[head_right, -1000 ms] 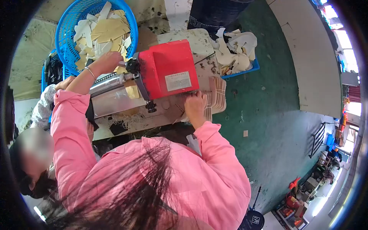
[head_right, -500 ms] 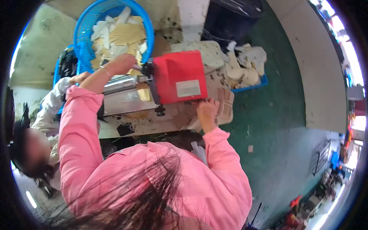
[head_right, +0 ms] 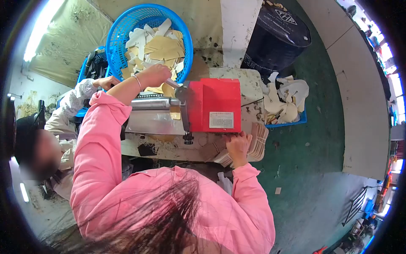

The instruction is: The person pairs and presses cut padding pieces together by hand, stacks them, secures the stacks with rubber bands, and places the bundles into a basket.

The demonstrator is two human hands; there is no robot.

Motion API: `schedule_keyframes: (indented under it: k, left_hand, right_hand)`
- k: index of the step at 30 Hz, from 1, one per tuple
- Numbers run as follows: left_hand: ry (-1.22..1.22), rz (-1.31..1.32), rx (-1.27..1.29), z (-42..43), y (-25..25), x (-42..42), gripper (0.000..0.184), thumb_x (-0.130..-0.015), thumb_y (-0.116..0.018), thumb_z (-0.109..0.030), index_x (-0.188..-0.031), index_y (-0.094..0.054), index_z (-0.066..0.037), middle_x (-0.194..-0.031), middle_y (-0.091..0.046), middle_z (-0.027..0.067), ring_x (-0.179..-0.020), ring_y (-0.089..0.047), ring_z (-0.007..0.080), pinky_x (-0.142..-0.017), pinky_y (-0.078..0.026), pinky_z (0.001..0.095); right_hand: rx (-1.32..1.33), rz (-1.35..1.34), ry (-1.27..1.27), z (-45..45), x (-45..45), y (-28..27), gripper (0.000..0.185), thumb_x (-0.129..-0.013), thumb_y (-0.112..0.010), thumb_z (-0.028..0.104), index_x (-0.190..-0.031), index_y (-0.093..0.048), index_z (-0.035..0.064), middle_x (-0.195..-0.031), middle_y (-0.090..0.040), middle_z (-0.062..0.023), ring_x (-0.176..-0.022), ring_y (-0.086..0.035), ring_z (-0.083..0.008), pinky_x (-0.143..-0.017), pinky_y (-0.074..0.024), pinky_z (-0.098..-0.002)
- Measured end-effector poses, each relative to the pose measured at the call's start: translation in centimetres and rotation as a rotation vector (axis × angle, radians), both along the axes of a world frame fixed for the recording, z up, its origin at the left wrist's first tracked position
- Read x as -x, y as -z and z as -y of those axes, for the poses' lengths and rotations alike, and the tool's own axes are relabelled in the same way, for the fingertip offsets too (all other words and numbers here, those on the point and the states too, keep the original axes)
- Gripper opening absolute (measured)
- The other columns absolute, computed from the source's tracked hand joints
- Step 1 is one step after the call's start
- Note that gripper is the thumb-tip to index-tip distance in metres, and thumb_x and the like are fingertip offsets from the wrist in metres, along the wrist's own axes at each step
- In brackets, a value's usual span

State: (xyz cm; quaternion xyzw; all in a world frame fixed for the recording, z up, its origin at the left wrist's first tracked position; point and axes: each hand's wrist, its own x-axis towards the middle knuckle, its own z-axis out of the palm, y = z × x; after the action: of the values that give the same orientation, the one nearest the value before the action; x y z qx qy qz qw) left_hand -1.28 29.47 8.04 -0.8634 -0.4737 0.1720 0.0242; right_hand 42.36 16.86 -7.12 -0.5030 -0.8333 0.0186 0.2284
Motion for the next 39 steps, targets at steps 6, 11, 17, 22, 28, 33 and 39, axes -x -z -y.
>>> schedule_keyframes:
  k: [6, 11, 17, 22, 28, 33, 39]
  left_hand:
    - [-0.05, -0.028, -0.097, -1.4, -2.7, 1.0, 0.009, -0.075, -0.068, -0.005, -0.084, -0.068, -0.008, -0.086, -0.068, 0.0121, -0.091, -0.067, 0.0305, -0.08, -0.052, 0.0429]
    - [-0.112, -0.037, -0.261, -3.8, -5.0, 4.4, 0.006, -0.078, -0.067, -0.009, -0.083, -0.069, -0.009, -0.087, -0.068, 0.0119, -0.09, -0.067, 0.0308, -0.08, -0.053, 0.0436]
    - [-0.431, 0.115, -0.148, -5.9, -3.3, 6.0, 0.014, -0.083, -0.068, -0.02, -0.09, -0.072, -0.009, -0.085, -0.069, 0.0152, -0.084, -0.068, 0.0356, -0.075, -0.054, 0.0464]
    - [-0.477, 0.267, -0.21, -4.4, -1.5, 3.6, 0.021, -0.084, -0.069, -0.028, -0.091, -0.074, -0.01, -0.088, -0.07, 0.0177, -0.081, -0.068, 0.0367, -0.074, -0.054, 0.0457]
    - [-0.936, 0.811, -0.194, -1.1, -6.0, -0.4, 0.03, -0.092, -0.056, -0.026, -0.111, -0.071, -0.007, -0.092, -0.072, 0.014, -0.083, -0.07, 0.0271, -0.072, -0.053, 0.0401]
    - [-0.75, 1.948, 0.141, 13.6, -11.0, -5.8, 0.046, -0.093, -0.055, -0.02, -0.131, -0.055, 0.007, -0.099, -0.069, 0.0118, -0.088, -0.067, 0.0217, -0.08, -0.054, 0.0353]
    - [-0.858, 2.43, 0.17, 29.5, -5.2, -7.9, 0.028, -0.088, -0.072, -0.012, -0.109, -0.06, 0.003, -0.096, -0.066, 0.0124, -0.09, -0.066, 0.0243, -0.08, -0.055, 0.0378]
  right_hand:
    - [0.063, -0.015, -0.1, -0.4, -0.6, -1.8, 0.02, -0.075, -0.075, 0.035, -0.073, -0.073, 0.0153, -0.08, -0.07, -0.0014, -0.09, -0.062, -0.0217, -0.079, -0.0361, -0.0429]
    - [0.074, 0.044, -0.102, 0.0, -2.5, -2.2, 0.027, -0.079, -0.075, 0.036, -0.07, -0.072, 0.0103, -0.073, -0.068, -0.0045, -0.083, -0.059, -0.0251, -0.081, -0.0371, -0.0431]
    - [0.031, -0.057, -0.063, 1.3, -4.5, -5.5, 0.022, -0.08, -0.075, 0.03, -0.07, -0.07, 0.0106, -0.07, -0.066, -0.0042, -0.079, -0.058, -0.0249, -0.08, -0.0384, -0.0421]
    - [-0.012, -0.043, -0.027, 2.5, -5.0, -8.0, 0.019, -0.08, -0.075, 0.025, -0.07, -0.068, 0.0106, -0.067, -0.061, -0.0023, -0.08, -0.057, -0.0233, -0.081, -0.0382, -0.0414]
    - [-0.068, -0.171, -0.149, 4.2, -1.9, -14.3, 0.014, -0.079, -0.076, 0.019, -0.072, -0.067, 0.0113, -0.067, -0.061, -0.0022, -0.072, -0.057, -0.0225, -0.077, -0.0396, -0.0398]
    - [0.061, -0.541, -0.501, 6.4, 5.6, -16.7, 0.01, -0.083, -0.073, 0.014, -0.078, -0.068, 0.0072, -0.074, -0.065, -0.0073, -0.07, -0.059, -0.028, -0.069, -0.0443, -0.0393]
    - [0.761, -0.787, -0.453, 12.1, 16.7, -18.9, 0.023, -0.086, -0.074, 0.018, -0.097, -0.066, -0.0013, -0.086, -0.069, -0.0119, -0.08, -0.065, -0.021, -0.071, -0.0513, -0.0326]
